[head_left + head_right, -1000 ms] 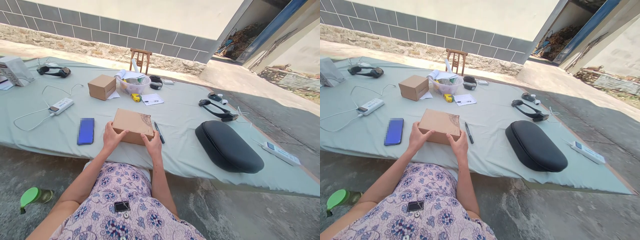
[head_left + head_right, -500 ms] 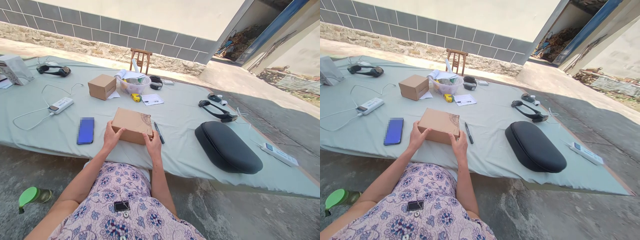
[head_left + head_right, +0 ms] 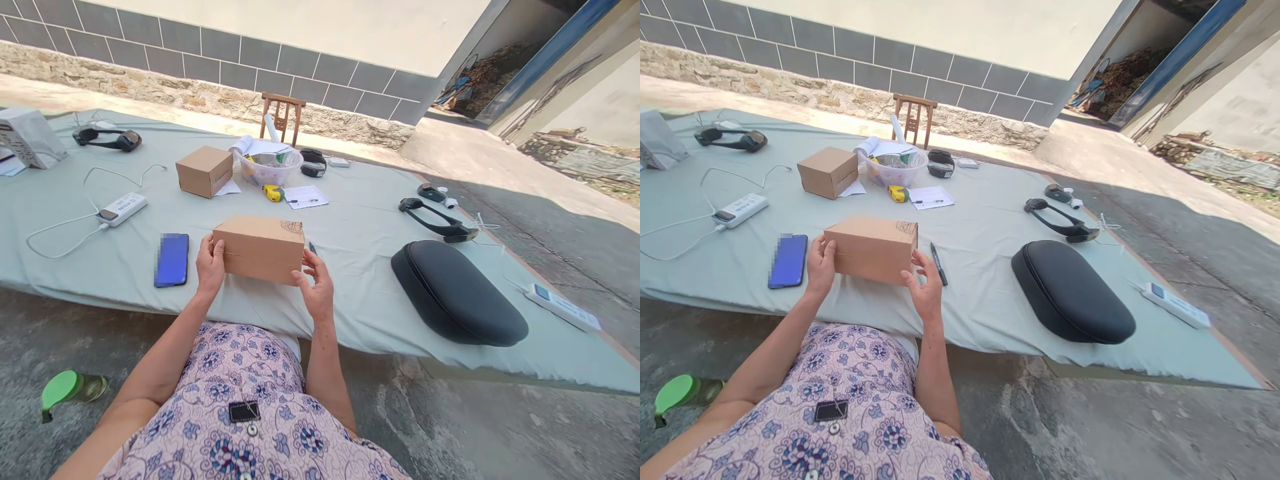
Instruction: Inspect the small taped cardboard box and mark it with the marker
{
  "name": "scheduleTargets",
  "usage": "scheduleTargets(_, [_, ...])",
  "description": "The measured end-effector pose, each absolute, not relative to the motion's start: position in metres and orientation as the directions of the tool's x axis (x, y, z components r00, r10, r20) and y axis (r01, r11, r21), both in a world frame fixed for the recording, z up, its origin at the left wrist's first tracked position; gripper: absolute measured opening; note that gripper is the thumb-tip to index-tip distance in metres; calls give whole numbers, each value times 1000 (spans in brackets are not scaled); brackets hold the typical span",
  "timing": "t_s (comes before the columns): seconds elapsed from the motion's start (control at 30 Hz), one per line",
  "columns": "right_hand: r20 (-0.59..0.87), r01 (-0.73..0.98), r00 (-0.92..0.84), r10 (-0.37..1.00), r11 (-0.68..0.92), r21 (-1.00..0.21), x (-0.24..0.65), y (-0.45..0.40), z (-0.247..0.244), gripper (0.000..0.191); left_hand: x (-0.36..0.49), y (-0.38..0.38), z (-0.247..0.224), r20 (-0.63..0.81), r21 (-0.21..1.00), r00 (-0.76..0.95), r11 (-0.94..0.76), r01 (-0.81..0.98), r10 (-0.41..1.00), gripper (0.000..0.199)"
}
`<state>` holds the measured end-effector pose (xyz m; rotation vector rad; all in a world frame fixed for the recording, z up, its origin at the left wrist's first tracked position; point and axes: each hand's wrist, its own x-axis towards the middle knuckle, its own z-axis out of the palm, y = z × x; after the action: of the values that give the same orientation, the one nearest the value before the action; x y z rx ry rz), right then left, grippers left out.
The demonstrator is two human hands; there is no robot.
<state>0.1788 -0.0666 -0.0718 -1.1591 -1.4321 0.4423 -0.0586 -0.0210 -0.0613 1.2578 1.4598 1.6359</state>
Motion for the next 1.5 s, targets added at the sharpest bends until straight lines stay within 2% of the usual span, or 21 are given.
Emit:
scheduleTargets(0.17, [703,512,-43,710,620,-595,176,-77,-56,65,-62,-17,-64,237,971,-442,-204,120,865,41])
scheduleTargets(0.27, [761,537,-85,643,673,-509,174,-82,-47,64,-64,-17,-67,186,983,-463,-166,84,867,47])
scheduleTargets(0.43, [849,562,21,529,695,-448,173,-91,-36,52,-63,-21,-64,128,992,-332,-120,45,934,58])
scheduleTargets(0.57, [866,571,107,489,682,-456,173,-96,-30,42,-59,-25,-57,118,968,-157,-79,239,980,62])
scheduleTargets(0.67, [861,584,115,495,668,-462,171,-98,-27,41,-56,-31,-49,329,857,-85,-260,445,941,69])
scheduleTargets(0.77, [861,584,88,500,675,-452,167,-100,-24,41,-52,-44,-38,544,640,109,-496,587,832,77])
scheduleTargets(0.87, [876,577,24,482,709,-405,161,-103,-22,39,-48,-57,-26,618,430,345,-671,604,706,100])
scheduleTargets(0.93, [882,551,-16,471,740,-385,157,-106,-21,37,-45,-63,-21,639,337,416,-722,605,647,111])
scheduleTargets(1.07, [883,517,-44,468,767,-380,155,-108,-20,35,-42,-64,-21,685,272,390,-713,646,615,106])
scheduleTargets(1.2, [877,576,-1,480,718,-392,166,-102,-23,29,-46,-59,-25,735,290,346,-731,618,584,105])
scheduleTargets(1.27, [865,623,87,494,651,-434,174,-97,-29,33,-50,-57,-25,730,356,317,-732,580,606,107])
scheduleTargets(1.33, [834,630,189,518,588,-508,183,-91,-37,44,-54,-56,-24,705,450,285,-720,529,650,110])
scheduleTargets(1.43, [743,499,301,598,565,-657,191,-83,-50,58,-59,-55,-22,642,625,217,-666,407,735,110])
scheduleTargets(1.5, [663,356,351,661,561,-748,190,-79,-58,57,-59,-55,-23,565,771,174,-591,237,806,109])
